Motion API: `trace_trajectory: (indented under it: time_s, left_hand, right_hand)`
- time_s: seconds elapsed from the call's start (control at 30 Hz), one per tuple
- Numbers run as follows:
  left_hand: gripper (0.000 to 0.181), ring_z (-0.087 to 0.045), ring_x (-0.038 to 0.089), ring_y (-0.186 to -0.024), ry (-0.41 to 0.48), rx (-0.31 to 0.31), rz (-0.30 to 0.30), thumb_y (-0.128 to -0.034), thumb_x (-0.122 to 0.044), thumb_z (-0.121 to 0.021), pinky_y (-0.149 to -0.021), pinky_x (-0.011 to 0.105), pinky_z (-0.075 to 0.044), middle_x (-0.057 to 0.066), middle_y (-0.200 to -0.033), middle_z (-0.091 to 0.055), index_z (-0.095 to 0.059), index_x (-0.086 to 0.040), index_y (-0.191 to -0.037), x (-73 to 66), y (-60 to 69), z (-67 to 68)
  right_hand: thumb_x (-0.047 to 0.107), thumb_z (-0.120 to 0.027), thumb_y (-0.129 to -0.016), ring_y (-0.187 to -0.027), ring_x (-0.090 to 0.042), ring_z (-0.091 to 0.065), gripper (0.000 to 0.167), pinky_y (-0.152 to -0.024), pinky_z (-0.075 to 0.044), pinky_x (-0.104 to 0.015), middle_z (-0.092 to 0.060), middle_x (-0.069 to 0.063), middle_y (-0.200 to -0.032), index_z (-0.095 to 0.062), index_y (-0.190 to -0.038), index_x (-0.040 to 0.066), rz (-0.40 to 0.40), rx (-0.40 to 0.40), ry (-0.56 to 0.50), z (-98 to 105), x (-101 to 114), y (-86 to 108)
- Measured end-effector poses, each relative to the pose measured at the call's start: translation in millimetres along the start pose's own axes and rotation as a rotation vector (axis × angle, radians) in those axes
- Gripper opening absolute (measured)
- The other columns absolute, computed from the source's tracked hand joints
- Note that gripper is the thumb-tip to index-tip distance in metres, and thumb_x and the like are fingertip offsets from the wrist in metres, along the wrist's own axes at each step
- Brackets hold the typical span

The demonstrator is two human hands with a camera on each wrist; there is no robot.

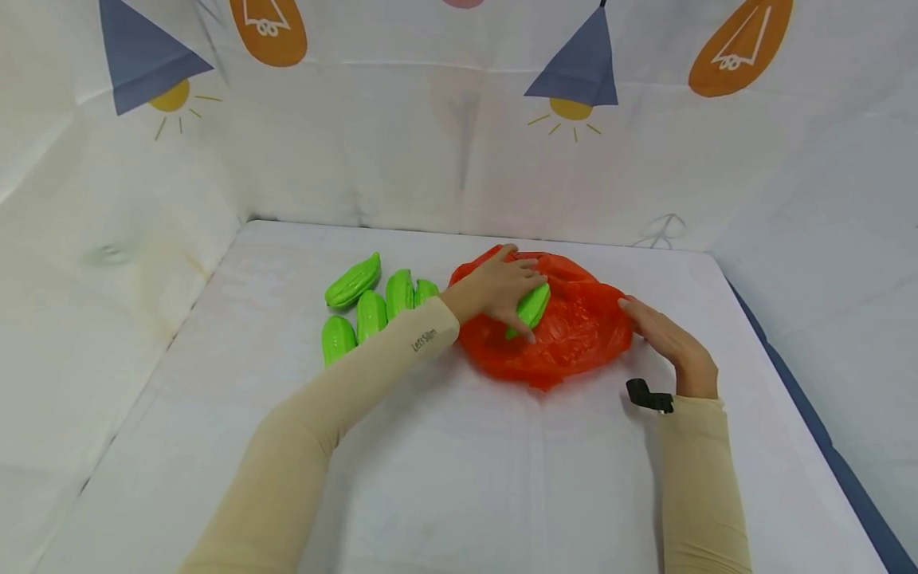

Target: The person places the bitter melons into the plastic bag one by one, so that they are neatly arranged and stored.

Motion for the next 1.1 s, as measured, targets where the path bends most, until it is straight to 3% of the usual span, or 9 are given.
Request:
trace_trajectory:
  time_s: [0.37,0.63,1.1]
  left_hand:
    - [0.109,-0.017,0.022,-0.152,-0.229,-0.030,0.006,-0.0780,-0.086,-0.043,-0.123,0.051,-0.006,0.002,-0.163,-0.024,-0.018,-0.015,-0.158,-10.7,-8.5,-23.4]
    - [0.113,-0.018,0.021,-0.152,-0.251,-0.031,0.034,-0.0767,-0.087,-0.042,-0.123,0.052,-0.003,0.003,-0.164,-0.022,-0.016,-0.013,-0.158,-12.4,-12.0,-32.4]
    - [0.116,-0.018,0.021,-0.152,-0.256,-0.032,0.053,-0.0748,-0.092,-0.035,-0.123,0.052,-0.004,0.001,-0.164,-0.022,-0.014,-0.015,-0.159,-11.9,-11.8,-34.1]
  right_hand:
    - [0.074,-0.025,-0.094,-0.140,-0.050,-0.025,0.092,-0.108,-0.021,-0.073,-0.017,-0.026,-0.160,-0.002,-0.159,0.013,0.000,0.007,0.012,-0.4,2.6,0.6]
    - [0.074,-0.024,-0.094,-0.142,-0.050,-0.024,0.091,-0.109,-0.016,-0.075,-0.014,-0.025,-0.161,0.000,-0.158,0.013,0.006,0.010,0.035,-0.8,3.2,-0.7]
    - [0.075,-0.022,-0.093,-0.142,-0.050,-0.024,0.092,-0.110,-0.014,-0.074,-0.010,-0.023,-0.162,0.000,-0.158,0.014,0.012,0.013,0.034,0.3,0.1,1.0]
Point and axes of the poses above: each hand's wrist, its own y-axis away from the middle knuckle, its own z-axis out of the back of the hand, x = y × z, the point moved 4 cm from there along -y, towards the middle knuckle
